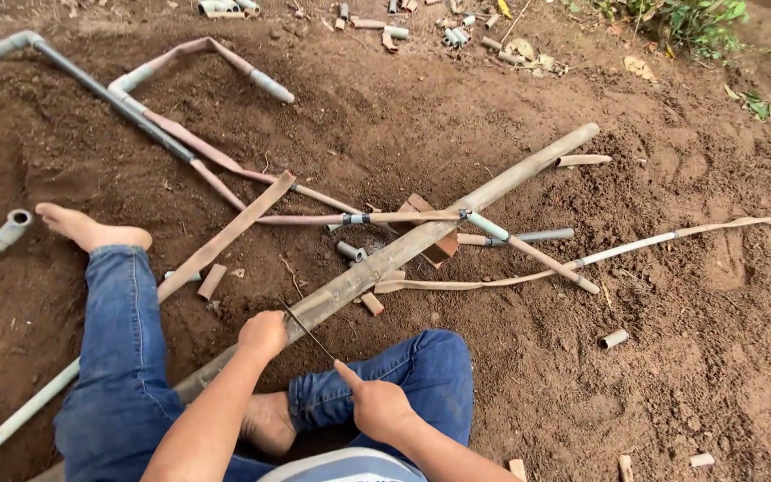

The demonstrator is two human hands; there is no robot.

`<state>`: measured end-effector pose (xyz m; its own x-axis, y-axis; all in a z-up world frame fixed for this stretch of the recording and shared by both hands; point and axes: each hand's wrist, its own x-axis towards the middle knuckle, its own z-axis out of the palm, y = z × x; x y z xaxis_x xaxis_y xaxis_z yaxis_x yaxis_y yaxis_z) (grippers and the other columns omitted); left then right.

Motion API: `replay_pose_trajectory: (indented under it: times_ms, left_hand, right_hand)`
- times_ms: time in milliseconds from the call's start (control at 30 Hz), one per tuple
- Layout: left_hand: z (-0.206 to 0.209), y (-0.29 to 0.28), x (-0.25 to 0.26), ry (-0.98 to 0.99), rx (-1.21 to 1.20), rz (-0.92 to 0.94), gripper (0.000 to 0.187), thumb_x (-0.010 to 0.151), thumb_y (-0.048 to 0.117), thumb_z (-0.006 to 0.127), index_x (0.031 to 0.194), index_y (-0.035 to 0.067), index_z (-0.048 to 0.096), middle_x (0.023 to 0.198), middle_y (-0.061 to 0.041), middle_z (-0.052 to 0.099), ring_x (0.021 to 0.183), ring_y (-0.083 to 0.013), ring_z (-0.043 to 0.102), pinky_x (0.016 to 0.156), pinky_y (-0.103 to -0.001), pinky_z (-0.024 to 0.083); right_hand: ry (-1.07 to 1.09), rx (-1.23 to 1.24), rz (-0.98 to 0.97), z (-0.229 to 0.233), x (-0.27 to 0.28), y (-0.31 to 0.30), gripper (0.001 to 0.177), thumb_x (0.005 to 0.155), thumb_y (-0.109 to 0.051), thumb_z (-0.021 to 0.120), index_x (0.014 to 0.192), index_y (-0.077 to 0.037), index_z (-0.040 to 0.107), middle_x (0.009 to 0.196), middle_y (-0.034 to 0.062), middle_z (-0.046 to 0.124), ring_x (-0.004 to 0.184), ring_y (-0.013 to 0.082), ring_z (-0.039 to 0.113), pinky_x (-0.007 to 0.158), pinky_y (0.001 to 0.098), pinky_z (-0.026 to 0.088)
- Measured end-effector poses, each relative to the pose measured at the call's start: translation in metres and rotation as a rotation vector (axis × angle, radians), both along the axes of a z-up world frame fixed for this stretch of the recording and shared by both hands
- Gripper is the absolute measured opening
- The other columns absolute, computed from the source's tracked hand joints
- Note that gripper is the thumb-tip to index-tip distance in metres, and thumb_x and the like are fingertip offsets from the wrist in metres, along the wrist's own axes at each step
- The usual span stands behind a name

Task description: The person sits on the ground and uses a hand saw to cut a long piece of bamboo. They hold the bamboo steady with their feet and hands while sawing through it.

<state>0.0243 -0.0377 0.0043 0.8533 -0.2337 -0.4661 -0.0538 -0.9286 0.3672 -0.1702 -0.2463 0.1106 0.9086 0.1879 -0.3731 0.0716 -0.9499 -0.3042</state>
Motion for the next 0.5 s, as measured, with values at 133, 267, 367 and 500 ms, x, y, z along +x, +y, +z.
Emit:
replay_pose_trajectory:
  times_ms: [133, 267, 367, 500]
  left_hand:
    - [-0.013, -0.003, 0.002, 0.015, 0.03, -0.027, 0.027, 0.097, 0.027, 0.058, 0.108, 0.014, 0.079, 0.106, -0.01, 0.08, 0.094, -0.0329, 0.077, 0.084, -0.044, 0.062]
    - [-0.011, -0.007, -0.004, -0.077, 0.022, -0.093, 0.023, 0.094, 0.015, 0.058, 0.104, 0.009, 0.077, 0.101, -0.014, 0.08, 0.091, -0.0344, 0.077, 0.086, -0.047, 0.062]
    - [0.011, -0.011, -0.009, -0.024, 0.039, -0.09, 0.022, 0.1, 0.013, 0.056, 0.106, 0.009, 0.076, 0.099, -0.011, 0.078, 0.089, -0.0264, 0.078, 0.087, -0.041, 0.064]
    - [0.013, -0.01, -0.011, -0.018, -0.003, -0.015, 0.027, 0.1, 0.015, 0.053, 0.111, 0.011, 0.077, 0.109, -0.013, 0.08, 0.1, -0.032, 0.078, 0.093, -0.045, 0.061]
  right_hand:
    - [0.047, -0.017, -0.01, 0.008, -0.003, -0.008, 0.075, 0.099, -0.012, 0.055, 0.169, -0.017, 0.029, 0.084, 0.0204, 0.073, 0.069, 0.0421, 0.069, 0.063, 0.0521, 0.054]
    - [0.055, -0.053, 0.016, 0.001, 0.0, 0.001, 0.076, 0.1, -0.012, 0.055, 0.17, -0.014, 0.026, 0.083, 0.0211, 0.073, 0.067, 0.0413, 0.07, 0.059, 0.0499, 0.054]
    - [0.008, -0.06, 0.034, -0.014, 0.009, 0.008, 0.076, 0.098, -0.012, 0.056, 0.168, -0.011, 0.028, 0.082, 0.0223, 0.074, 0.064, 0.0421, 0.07, 0.056, 0.0499, 0.054]
    - [-0.007, -0.095, 0.05, -0.016, 0.01, 0.003, 0.076, 0.098, -0.011, 0.055, 0.169, -0.012, 0.027, 0.079, 0.0199, 0.073, 0.06, 0.0386, 0.07, 0.051, 0.0484, 0.053]
